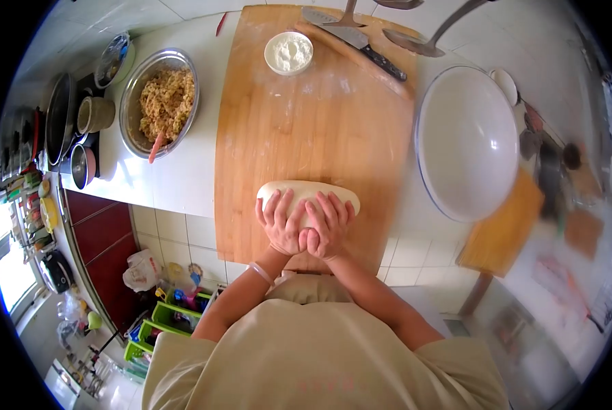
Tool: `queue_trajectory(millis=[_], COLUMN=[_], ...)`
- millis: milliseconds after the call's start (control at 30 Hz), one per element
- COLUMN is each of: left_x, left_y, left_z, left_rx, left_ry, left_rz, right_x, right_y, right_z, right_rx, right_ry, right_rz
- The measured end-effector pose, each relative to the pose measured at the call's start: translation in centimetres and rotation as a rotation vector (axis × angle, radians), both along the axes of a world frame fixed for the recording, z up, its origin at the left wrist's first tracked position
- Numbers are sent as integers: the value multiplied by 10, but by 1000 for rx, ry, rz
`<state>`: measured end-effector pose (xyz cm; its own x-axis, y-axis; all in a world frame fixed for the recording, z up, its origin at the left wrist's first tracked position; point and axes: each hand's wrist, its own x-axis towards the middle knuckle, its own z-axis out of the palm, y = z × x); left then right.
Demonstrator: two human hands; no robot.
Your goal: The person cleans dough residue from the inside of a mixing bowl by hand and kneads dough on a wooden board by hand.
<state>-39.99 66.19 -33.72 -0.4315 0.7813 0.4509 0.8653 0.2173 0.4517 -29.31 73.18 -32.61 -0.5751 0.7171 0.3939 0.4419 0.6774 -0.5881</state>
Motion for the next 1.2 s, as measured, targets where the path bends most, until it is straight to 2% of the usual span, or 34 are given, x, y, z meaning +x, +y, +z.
queue_trajectory(millis=[267, 433, 500, 533, 600, 633, 667, 733, 767, 800, 833, 867, 900, 933, 1000, 1067, 1100, 1133, 1200], left_x=[-43, -68, -74, -75, -76, -77, -80, -94, -90, -79, -64, -52, -42, -34, -17, -5, 0, -1, -6], left_y=[94, 144, 157, 162, 164, 162, 155, 145, 134, 118, 98, 79, 58, 38, -2, -29, -39, -36, -25], left_z=[30, 28, 32, 33, 29, 20, 45, 96, 103, 97, 86, 74, 62, 57, 60, 41, 25, 21, 11], left_rx=[-145, -80, -244, -214, -255, -347, -349, -850, -703, -719, -577, -432, -276, -266, -273, -259, -172, -83, -95], left_ry=[-50, -95, -213, -204, -94, -76, -77, -403, -433, -443, -302, -156, -74, -40, -52, -32, -29, -28, -37], left_rz=[5, -35, 3, -6, 80, 100, 100, 2, 12, 26, -3, -28, 20, 21, -15, -29, -20, -13, 3], right_x=[-37, -68, -79, -83, -86, -83, -74, -60, -60, -60, -55, -48, -39, -30, -5, 11, 16, 15, 7], right_y=[97, 140, 152, 157, 159, 151, 138, 115, 101, 85, 70, 54, 37, 22, -11, -33, -39, -38, -25], right_z=[0, -9, -9, -4, 4, -11, 6, 39, 43, 45, 43, 39, 37, 36, 37, 27, 21, 17, 3], right_rx=[-60, 0, -167, -137, -416, -234, -235, -417, -429, -454, -477, -494, -238, 24, -36, -44, -10, 25, 47], right_ry=[32, 136, 67, 79, -216, -115, -116, 37, 35, 79, 116, 105, 10, -80, -199, -161, -149, -139, -113], right_rz=[64, -70, -212, -217, -224, -213, -213, -1, 12, -110, -233, -221, -191, -161, -13, 36, 42, 46, 23])
